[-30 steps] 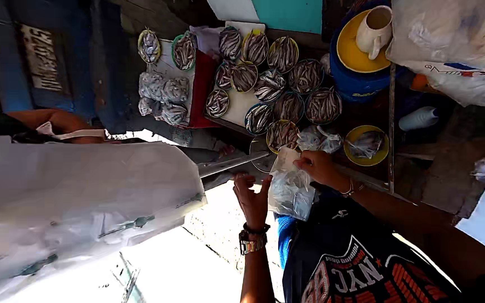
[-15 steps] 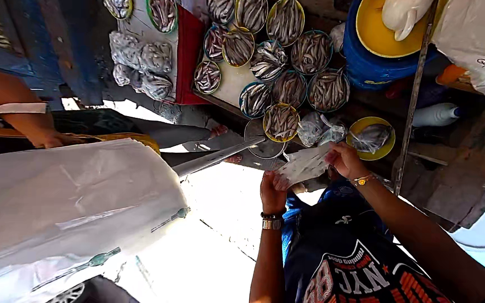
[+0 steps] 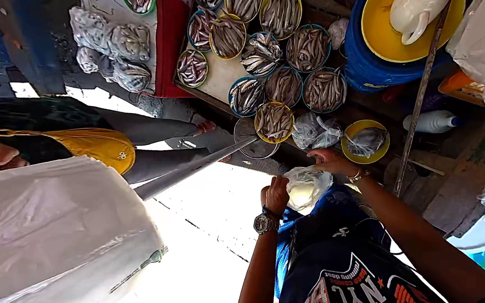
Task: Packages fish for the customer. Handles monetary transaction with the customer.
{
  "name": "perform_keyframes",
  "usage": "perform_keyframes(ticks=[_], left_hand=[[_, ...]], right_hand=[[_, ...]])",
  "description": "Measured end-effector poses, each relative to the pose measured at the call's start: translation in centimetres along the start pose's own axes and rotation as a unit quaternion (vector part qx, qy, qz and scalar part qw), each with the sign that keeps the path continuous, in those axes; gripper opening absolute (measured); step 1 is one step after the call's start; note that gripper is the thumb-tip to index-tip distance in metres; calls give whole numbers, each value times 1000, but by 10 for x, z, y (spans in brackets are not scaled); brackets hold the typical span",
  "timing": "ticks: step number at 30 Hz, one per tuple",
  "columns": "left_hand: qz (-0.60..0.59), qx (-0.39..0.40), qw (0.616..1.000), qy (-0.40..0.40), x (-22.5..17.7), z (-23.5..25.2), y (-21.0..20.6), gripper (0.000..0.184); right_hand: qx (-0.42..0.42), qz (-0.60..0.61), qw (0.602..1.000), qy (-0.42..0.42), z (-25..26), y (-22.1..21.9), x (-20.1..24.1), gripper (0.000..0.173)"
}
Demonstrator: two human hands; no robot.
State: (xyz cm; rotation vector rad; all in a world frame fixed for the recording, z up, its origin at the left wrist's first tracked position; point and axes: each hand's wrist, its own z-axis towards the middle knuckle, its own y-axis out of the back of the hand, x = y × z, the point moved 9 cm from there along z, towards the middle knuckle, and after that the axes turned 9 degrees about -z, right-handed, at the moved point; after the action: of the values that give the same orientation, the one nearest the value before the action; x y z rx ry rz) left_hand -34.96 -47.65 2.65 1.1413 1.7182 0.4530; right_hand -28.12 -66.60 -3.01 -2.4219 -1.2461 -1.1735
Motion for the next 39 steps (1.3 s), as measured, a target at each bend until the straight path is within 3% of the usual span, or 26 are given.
perform_keyframes(ticks=[3, 5, 8, 11, 15, 19, 23, 26, 29, 32, 34, 35, 37, 39], left_hand=[[16, 8, 995, 98, 26, -10, -2, 33], [5, 8, 989, 145, 31, -14, -1, 35], [1, 4, 982, 187, 38, -17, -2, 34], [1, 15, 974, 227, 45, -21, 4, 56], [-15, 40, 959, 280, 63, -35, 15, 84], [-67, 19, 958, 279, 78, -41, 23, 89], [-152, -27, 966, 210, 76, -35, 25, 82], [-191, 3, 966, 175, 60, -25, 22, 79], [-301, 9, 943, 139, 30, -25, 42, 76], [-496, -35, 855, 146, 12, -42, 83, 63], [-557, -61, 814, 155, 25, -49, 105, 55], [-550, -70, 817, 158, 37, -48, 113, 58], [-460, -89, 868, 165, 60, -34, 119, 57], [-320, -56, 929, 176, 59, -2, 102, 53]], right_hand=[[-115, -161, 968, -152, 38, 53, -66, 77], [-123, -248, 941, -196, 69, 63, -89, 86], [-94, -375, 911, -145, 110, 51, -109, 67], [-31, -464, 880, -91, 132, 32, -115, 33], [119, -512, 844, -109, 112, 10, -90, 28], [166, -519, 835, -80, 73, 11, -26, 25], [102, -479, 872, 20, 2, 38, 68, 27], [18, -342, 918, 198, -70, 49, 143, 28], [-65, -207, 890, 400, -122, 42, 195, 30], [-87, -203, 835, 504, -125, 11, 203, 27], [-41, -279, 824, 492, -105, -18, 191, 23], [-4, -321, 826, 463, -90, -32, 182, 22], [76, -405, 835, 363, -57, -53, 159, 24], [141, -465, 838, 250, -29, -63, 133, 27]])
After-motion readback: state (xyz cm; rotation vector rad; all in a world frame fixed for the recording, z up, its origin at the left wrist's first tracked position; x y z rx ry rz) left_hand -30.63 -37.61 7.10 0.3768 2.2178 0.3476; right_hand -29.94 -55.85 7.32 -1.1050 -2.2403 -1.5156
